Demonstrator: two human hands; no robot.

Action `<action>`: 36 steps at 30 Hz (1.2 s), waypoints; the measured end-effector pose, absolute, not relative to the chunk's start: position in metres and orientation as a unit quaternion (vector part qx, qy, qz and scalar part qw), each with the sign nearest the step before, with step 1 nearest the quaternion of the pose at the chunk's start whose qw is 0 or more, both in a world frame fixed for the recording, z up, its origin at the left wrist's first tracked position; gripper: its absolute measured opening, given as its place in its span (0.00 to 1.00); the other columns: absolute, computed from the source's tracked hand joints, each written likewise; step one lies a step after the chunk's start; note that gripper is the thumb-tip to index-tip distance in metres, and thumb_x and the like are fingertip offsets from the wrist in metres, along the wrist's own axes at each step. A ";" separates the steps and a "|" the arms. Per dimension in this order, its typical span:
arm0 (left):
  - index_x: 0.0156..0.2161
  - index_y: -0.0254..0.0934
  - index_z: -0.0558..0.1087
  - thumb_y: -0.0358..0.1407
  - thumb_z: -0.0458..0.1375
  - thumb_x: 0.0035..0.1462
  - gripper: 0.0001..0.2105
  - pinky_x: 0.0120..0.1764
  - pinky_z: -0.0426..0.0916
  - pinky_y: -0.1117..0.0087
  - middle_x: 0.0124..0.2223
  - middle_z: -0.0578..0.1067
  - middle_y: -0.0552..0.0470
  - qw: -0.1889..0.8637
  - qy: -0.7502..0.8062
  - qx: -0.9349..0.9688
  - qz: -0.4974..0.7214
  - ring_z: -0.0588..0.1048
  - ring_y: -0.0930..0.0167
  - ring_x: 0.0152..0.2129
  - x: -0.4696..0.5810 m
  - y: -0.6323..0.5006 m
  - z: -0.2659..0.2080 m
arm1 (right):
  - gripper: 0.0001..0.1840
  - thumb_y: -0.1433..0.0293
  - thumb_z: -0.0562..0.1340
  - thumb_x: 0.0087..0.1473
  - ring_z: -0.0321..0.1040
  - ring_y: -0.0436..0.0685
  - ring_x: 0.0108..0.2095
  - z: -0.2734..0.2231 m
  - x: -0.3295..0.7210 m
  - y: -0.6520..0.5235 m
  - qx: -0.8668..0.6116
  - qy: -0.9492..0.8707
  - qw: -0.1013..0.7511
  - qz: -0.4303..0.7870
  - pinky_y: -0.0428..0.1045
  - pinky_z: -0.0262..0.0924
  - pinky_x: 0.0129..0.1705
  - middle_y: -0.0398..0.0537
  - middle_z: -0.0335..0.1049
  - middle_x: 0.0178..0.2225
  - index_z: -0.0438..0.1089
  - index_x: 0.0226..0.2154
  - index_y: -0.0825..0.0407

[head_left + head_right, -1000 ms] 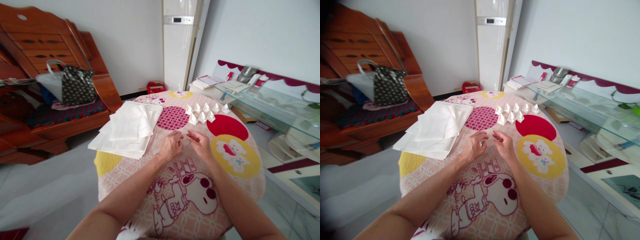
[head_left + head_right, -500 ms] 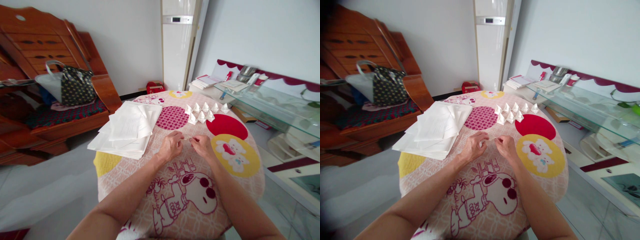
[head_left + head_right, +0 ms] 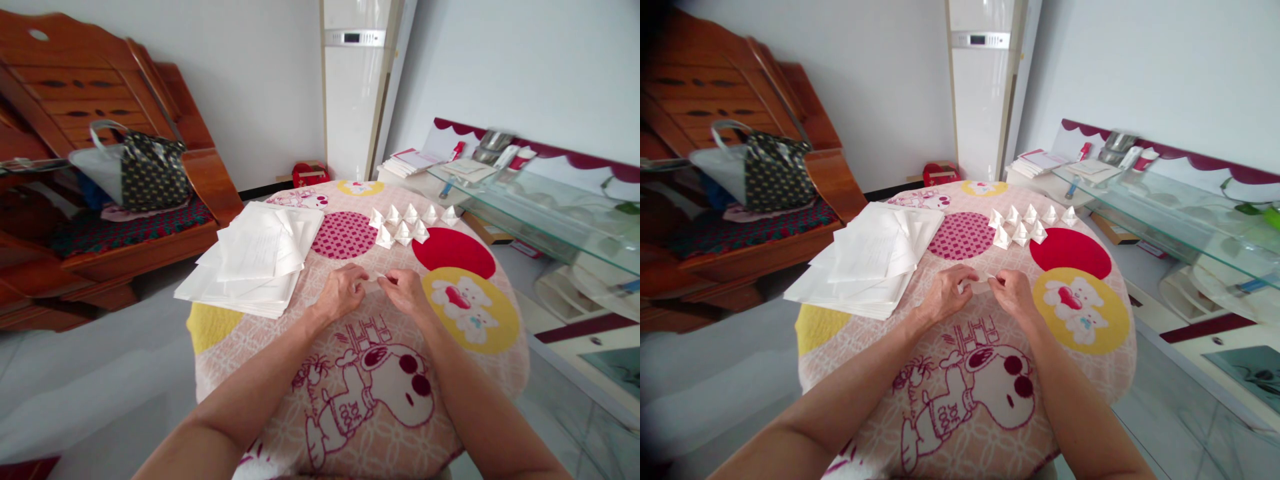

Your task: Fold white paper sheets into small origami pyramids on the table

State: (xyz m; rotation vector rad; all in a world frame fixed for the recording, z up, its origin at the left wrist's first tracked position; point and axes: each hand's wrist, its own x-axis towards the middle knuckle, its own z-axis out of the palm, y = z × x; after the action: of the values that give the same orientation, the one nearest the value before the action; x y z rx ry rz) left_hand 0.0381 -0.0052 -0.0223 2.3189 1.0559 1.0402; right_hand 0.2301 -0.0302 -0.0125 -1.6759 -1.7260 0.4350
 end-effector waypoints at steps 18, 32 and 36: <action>0.46 0.40 0.81 0.26 0.61 0.49 0.17 0.46 0.76 0.65 0.46 0.83 0.51 0.399 0.370 0.767 0.341 0.80 0.67 0.41 0.021 0.015 -0.022 | 0.24 0.52 0.59 0.58 0.62 0.51 0.16 -0.014 0.238 -0.031 -0.638 -0.595 0.369 0.320 0.46 0.55 0.19 0.45 0.70 0.17 0.67 0.20 0.51; 0.44 0.34 0.81 0.32 0.58 0.55 0.13 0.38 0.77 0.69 0.38 0.84 0.47 0.425 0.448 0.661 0.426 0.81 0.68 0.35 0.011 0.032 -0.034 | 0.23 0.68 0.59 0.46 0.65 0.51 0.21 -0.021 0.246 -0.026 -0.541 -0.669 0.420 0.289 0.46 0.59 0.26 0.43 0.73 0.23 0.80 0.44 0.56; 0.43 0.35 0.82 0.29 0.57 0.55 0.13 0.38 0.78 0.70 0.38 0.84 0.48 0.411 0.467 0.672 0.402 0.82 0.68 0.34 0.013 0.033 -0.036 | 0.15 0.67 0.61 0.47 0.66 0.52 0.22 -0.025 0.245 -0.025 -0.536 -0.683 0.408 0.283 0.46 0.59 0.26 0.44 0.74 0.23 0.80 0.35 0.54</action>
State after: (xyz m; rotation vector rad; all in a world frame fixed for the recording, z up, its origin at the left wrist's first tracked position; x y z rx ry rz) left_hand 0.0127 0.0334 -0.0362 1.6900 1.1756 1.0124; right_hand 0.2446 -0.0250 -0.0247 -1.3505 -1.7202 0.7139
